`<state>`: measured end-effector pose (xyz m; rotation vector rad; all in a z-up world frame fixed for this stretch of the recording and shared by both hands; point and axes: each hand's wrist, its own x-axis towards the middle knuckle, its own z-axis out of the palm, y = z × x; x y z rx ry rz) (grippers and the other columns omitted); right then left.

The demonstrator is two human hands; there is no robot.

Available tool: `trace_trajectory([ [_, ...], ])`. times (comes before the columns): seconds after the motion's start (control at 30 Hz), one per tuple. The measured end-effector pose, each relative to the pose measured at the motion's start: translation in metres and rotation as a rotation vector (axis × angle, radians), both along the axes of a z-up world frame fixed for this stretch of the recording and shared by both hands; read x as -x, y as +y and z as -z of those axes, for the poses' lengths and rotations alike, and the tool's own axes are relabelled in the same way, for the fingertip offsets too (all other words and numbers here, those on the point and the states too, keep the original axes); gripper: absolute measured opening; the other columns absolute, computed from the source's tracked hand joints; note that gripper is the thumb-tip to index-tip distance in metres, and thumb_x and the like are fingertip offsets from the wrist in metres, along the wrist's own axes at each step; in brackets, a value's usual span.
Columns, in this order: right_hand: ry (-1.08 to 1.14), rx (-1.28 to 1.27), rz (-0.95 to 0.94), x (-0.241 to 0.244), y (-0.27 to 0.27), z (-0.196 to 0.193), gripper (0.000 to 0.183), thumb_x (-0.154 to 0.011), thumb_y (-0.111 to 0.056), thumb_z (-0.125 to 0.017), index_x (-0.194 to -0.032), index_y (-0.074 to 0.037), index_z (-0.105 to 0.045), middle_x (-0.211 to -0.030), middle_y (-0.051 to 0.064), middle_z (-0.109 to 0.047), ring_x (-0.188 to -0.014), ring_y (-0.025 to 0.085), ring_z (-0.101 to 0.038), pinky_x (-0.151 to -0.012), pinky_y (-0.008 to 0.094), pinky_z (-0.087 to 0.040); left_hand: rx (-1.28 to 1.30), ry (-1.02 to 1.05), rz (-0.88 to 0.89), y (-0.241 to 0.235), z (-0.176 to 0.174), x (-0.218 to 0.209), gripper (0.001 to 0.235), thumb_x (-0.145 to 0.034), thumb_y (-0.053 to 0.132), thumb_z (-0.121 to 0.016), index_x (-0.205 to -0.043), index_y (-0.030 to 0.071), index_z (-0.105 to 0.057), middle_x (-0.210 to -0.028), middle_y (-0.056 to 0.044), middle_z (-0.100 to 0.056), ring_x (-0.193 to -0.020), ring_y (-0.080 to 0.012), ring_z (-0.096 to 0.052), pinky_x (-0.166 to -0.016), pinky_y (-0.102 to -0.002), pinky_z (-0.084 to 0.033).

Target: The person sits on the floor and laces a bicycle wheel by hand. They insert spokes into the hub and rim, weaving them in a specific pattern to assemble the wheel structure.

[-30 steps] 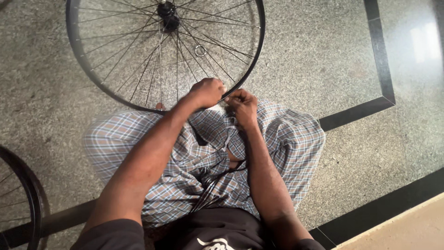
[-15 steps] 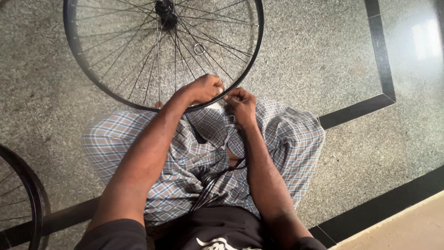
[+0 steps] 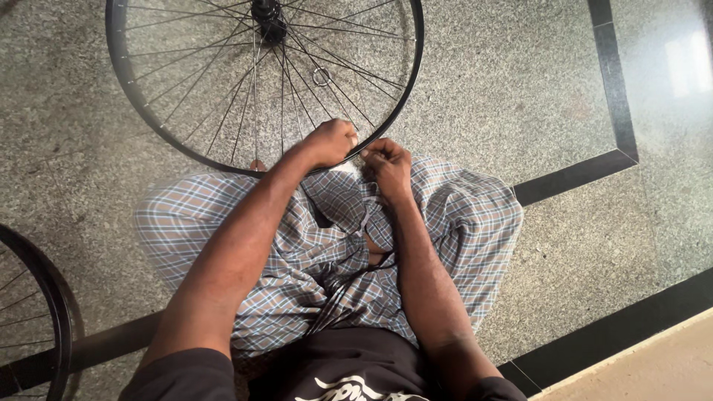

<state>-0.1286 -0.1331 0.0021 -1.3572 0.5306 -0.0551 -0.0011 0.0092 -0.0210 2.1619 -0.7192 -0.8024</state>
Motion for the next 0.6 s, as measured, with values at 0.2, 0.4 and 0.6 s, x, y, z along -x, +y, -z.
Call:
trace_trajectory([
  [0.2, 0.010, -0.023, 0.104, 0.008, 0.008, -0.008, 0.003, -0.091, 0.002, -0.064, -0.091, 0.000, -0.066, -0.070, 0.002, -0.062, -0.056, 0.009, -0.056, -0.051, 0.025, -0.045, -0.178, -0.141, -0.004, 0.001, -0.036, 0.026, 0.046, -0.106, 0.037, -0.047, -0.089, 0.004, -0.073, -0.072, -0.018, -0.069, -0.062, -0.0299, -0.068, -0.066, -0.048, -0.055],
  [0.4, 0.089, -0.224, 0.351, 0.006, 0.005, -0.030, 0.007, -0.100, -0.011, -0.055, -0.105, -0.006, -0.053, -0.066, 0.003, -0.056, -0.048, 0.010, -0.048, -0.040, 0.023, -0.037, -0.398, -0.135, 0.239, 0.019, -0.037, 0.033, 0.044, -0.105, 0.033, -0.051, -0.084, 0.002, -0.074, -0.068, -0.014, -0.067, -0.059, -0.0284, -0.065, -0.061, -0.047, -0.056],
  [0.6, 0.100, -0.166, 0.207, 0.007, 0.019, -0.041, 0.015, -0.099, -0.011, -0.063, -0.107, -0.006, -0.052, -0.071, 0.006, -0.062, -0.053, 0.009, -0.052, -0.045, 0.023, -0.040, -0.338, 0.122, 0.152, 0.048, -0.024, 0.004, 0.028, -0.094, 0.025, -0.063, -0.095, -0.001, -0.075, -0.080, -0.020, -0.071, -0.063, -0.0259, -0.066, -0.064, -0.046, -0.054],
])
